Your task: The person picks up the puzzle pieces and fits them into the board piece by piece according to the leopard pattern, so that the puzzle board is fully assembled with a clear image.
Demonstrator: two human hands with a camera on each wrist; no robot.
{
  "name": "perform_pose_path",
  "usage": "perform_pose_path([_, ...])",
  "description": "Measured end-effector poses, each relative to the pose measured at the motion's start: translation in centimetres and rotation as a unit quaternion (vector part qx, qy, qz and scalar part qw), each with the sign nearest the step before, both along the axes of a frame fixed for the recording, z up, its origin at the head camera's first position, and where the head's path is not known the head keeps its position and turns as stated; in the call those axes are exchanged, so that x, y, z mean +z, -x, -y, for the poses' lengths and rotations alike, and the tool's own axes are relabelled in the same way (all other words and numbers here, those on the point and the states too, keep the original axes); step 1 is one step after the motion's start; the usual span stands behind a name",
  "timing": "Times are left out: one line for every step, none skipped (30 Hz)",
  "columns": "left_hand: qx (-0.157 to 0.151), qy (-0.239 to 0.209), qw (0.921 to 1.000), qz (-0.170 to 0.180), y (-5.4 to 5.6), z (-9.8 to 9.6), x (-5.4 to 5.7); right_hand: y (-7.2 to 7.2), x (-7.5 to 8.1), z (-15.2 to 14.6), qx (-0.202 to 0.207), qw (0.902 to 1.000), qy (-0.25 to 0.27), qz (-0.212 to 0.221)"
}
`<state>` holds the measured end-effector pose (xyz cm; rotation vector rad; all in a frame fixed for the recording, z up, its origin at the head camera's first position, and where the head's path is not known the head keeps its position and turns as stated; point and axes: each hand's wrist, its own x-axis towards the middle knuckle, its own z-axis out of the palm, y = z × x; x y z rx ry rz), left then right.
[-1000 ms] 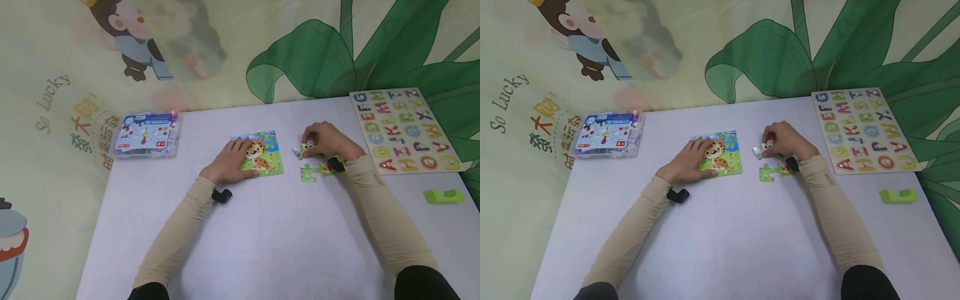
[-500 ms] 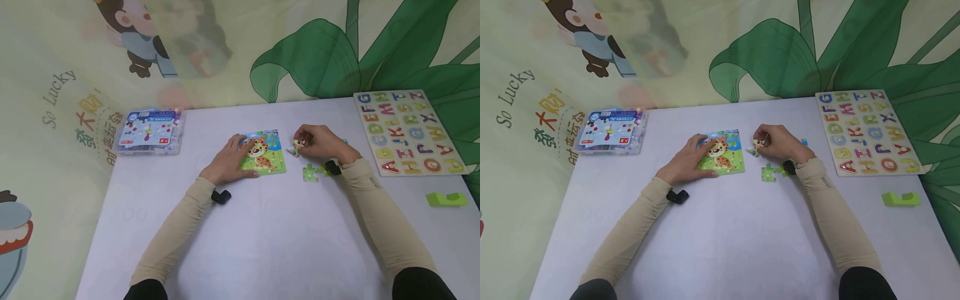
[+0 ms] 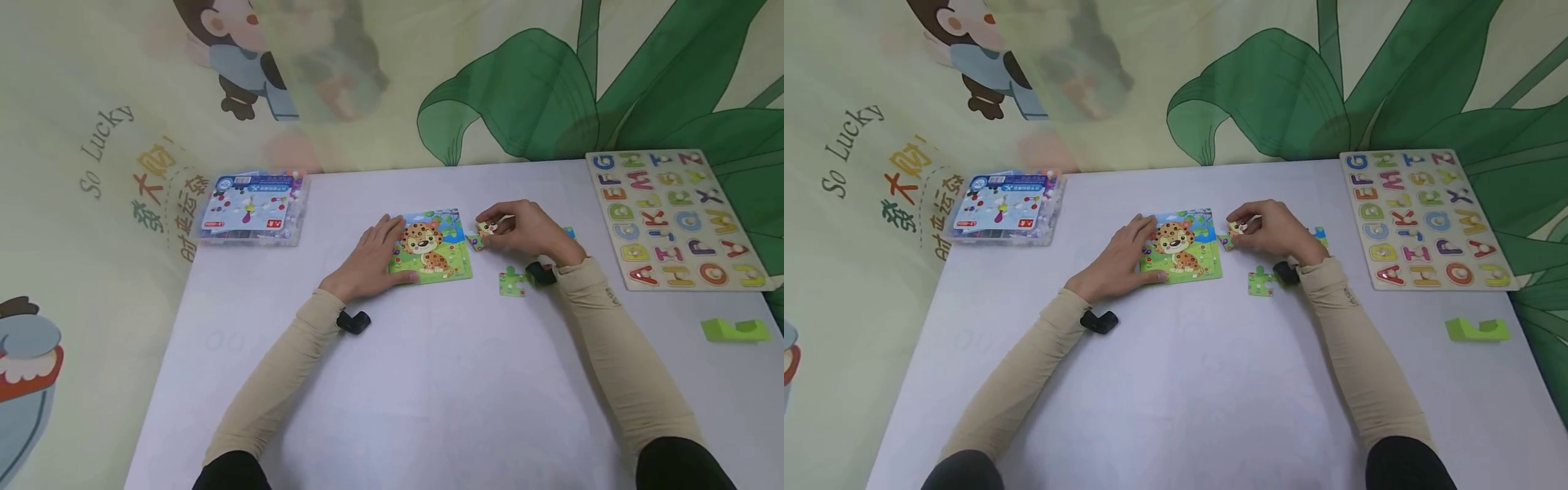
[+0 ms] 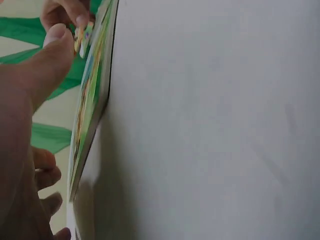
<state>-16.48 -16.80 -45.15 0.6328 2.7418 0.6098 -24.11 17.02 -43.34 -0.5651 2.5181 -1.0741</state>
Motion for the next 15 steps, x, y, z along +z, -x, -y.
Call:
perform_pose_path([-0.001, -0.003, 1.0, 0.004, -0.1, 0.4, 0.1, 0.0, 0.1, 0.1, 0.0, 0.9999, 0.009, 0.009])
perform_pose_path([-0.003, -0.005, 1.0, 0.007, -0.1, 0.7, 0.2, 0.0, 0.1, 0.1, 0.001, 0.9997, 0.018, 0.017])
perform_pose_path([-0.006, -0.002, 0.9999, 0.009, -0.1, 1.0, 0.3, 0.0, 0.1, 0.2, 0.003, 0.9992, 0.028, 0.026])
perform_pose_path([-0.01, 0.003, 0.9999, 0.011, -0.2, 1.4, 0.3, -0.1, 0.2, 0.3, 0.005, 0.9988, 0.037, 0.032])
perform_pose_path([-0.014, 0.006, 0.9998, 0.012, -0.2, 1.6, 0.3, -0.1, 0.2, 0.5, 0.008, 0.9983, 0.045, 0.037])
perform_pose_path([-0.019, 0.01, 0.9997, 0.013, -0.2, 1.8, 0.3, -0.1, 0.2, 0.6, 0.009, 0.9979, 0.052, 0.038])
perform_pose_path([-0.023, 0.013, 0.9996, 0.012, -0.2, 1.9, 0.3, -0.1, 0.1, 0.8, 0.01, 0.9974, 0.059, 0.039])
perform_pose_path([-0.026, 0.015, 0.9995, 0.011, -0.2, 2.0, 0.3, -0.1, 0.1, 1.1, 0.011, 0.9971, 0.064, 0.039])
perform_pose_path([-0.029, 0.015, 0.9994, 0.01, -0.2, 2.1, 0.3, -0.2, 0.0, 1.4, 0.013, 0.9972, 0.065, 0.034])
perform_pose_path([-0.03, 0.014, 0.9994, 0.01, -0.1, 2.2, 0.2, -0.2, -0.1, 1.7, 0.014, 0.9976, 0.063, 0.026])
perform_pose_path([-0.032, 0.015, 0.9993, 0.009, -0.1, 2.2, 0.2, -0.2, -0.1, 2.1, 0.016, 0.9979, 0.06, 0.019])
perform_pose_path([-0.033, 0.014, 0.9993, 0.008, -0.1, 2.3, 0.2, -0.2, -0.3, 2.5, 0.017, 0.9982, 0.057, 0.011])
perform_pose_path([-0.033, 0.014, 0.9993, 0.008, -0.1, 2.3, 0.1, -0.2, -0.4, 2.9, 0.02, 0.9985, 0.052, 0.002])
perform_pose_path([-0.033, 0.014, 0.9993, 0.008, 0.0, 2.3, 0.1, -0.2, -0.5, 3.3, 0.024, 0.9986, 0.047, -0.006])
perform_pose_path([-0.033, 0.016, 0.9993, 0.008, 0.0, 2.4, 0.1, -0.2, -0.5, 3.7, 0.027, 0.9986, 0.043, -0.014])
